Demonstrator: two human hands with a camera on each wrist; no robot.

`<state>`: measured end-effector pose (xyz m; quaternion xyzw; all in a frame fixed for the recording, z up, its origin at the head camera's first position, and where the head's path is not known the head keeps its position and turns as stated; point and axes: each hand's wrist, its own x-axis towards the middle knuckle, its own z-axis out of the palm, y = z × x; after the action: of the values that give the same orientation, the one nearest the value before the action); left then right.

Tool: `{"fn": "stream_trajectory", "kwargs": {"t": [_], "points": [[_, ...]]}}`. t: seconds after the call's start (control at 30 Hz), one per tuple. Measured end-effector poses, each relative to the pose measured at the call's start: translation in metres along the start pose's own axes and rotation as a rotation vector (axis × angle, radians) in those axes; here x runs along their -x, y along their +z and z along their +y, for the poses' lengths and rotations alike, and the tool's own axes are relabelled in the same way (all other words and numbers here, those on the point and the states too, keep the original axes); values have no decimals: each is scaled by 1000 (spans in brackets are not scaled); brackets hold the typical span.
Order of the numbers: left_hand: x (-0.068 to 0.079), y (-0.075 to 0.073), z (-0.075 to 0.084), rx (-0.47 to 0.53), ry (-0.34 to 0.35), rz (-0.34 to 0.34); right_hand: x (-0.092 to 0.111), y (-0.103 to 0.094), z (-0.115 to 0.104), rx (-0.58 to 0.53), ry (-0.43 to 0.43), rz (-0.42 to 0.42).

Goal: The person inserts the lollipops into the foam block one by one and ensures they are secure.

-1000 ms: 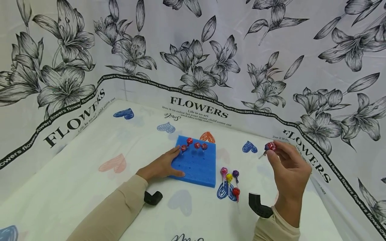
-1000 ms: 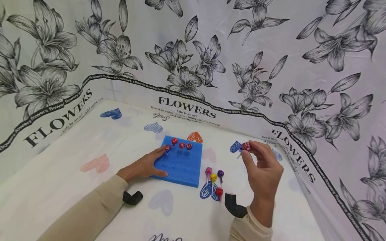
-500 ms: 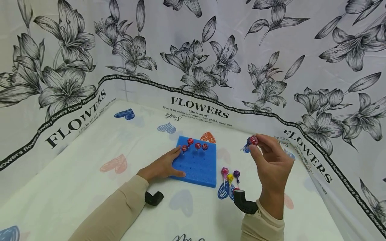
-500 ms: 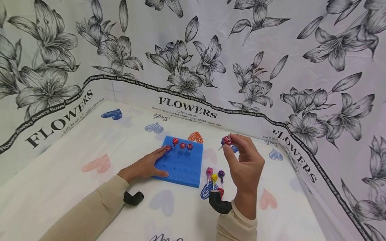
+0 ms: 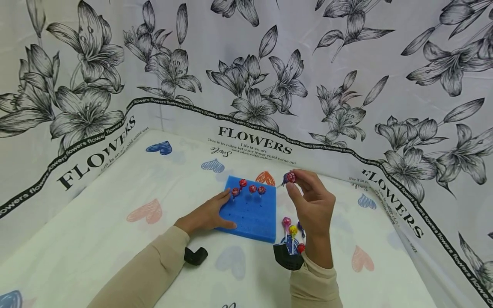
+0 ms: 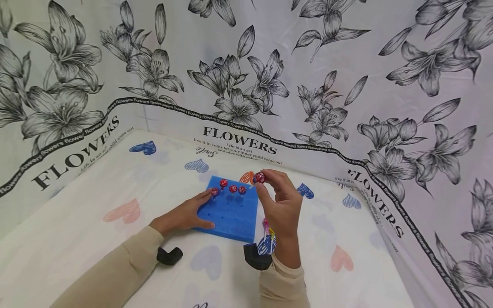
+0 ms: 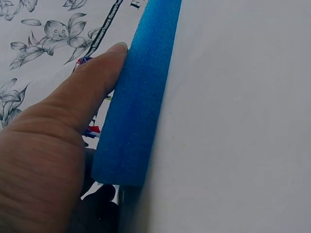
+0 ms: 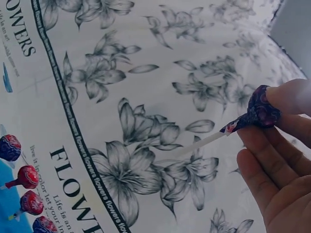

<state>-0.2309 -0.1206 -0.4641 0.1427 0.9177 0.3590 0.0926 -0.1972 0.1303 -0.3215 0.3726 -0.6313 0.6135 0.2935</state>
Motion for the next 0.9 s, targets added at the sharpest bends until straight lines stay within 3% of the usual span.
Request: {"fn": "stream_trajectory", "kwargs": {"t": [0.3,0.63,0.9], "points": [[0,-1,-2,-28,15,-1,7,13,29,65,110,-7],[0,-1,0,-20,16,-1,15,30,39,109,288,-29],[1,-1,2,-20,24,-3,27,36,59,130,337,-59]]}}
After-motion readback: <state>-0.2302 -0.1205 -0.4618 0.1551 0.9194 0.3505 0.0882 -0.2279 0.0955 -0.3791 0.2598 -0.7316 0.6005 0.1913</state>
